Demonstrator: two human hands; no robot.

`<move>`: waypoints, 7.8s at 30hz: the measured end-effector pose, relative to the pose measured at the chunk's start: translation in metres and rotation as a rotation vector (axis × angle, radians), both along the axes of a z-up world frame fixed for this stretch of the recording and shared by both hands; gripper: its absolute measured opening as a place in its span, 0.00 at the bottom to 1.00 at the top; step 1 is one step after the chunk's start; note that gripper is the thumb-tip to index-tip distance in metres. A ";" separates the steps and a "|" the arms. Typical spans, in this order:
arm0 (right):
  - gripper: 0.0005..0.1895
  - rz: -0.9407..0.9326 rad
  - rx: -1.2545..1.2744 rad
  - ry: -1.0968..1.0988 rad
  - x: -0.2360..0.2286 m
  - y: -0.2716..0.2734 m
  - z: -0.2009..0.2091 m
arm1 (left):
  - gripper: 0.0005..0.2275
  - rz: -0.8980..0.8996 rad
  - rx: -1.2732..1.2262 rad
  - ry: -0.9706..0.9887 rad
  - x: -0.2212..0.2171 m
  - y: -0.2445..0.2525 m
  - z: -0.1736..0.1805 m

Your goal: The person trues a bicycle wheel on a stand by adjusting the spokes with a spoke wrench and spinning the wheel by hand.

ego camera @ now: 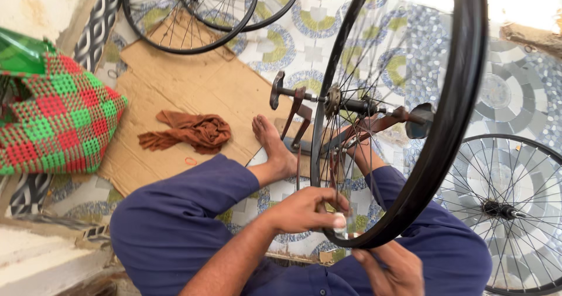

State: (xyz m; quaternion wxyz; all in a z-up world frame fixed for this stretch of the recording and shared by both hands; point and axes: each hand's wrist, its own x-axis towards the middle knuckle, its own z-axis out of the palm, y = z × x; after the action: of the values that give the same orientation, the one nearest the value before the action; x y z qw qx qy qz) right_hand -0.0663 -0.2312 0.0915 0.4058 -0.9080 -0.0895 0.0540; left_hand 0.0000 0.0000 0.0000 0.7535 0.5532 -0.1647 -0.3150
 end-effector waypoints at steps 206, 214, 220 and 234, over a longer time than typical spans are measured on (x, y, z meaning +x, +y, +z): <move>0.20 0.095 0.521 0.536 0.078 0.047 -0.065 | 0.32 0.493 0.394 -0.102 0.011 -0.012 -0.001; 0.30 0.052 0.914 0.724 0.072 0.005 -0.068 | 0.32 0.443 0.289 -0.063 0.009 -0.006 0.018; 0.33 0.244 1.292 0.857 0.074 -0.008 -0.107 | 0.31 0.453 0.188 0.000 0.001 -0.013 0.026; 0.22 -0.004 0.176 0.525 0.078 0.055 -0.045 | 0.32 0.446 0.335 -0.075 0.014 -0.003 0.009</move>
State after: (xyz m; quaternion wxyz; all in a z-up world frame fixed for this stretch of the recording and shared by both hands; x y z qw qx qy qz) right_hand 0.0119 -0.1763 0.0462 0.4926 -0.8242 0.0163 0.2789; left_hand 0.0137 -0.0030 0.0092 0.6954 0.7040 -0.0123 -0.1436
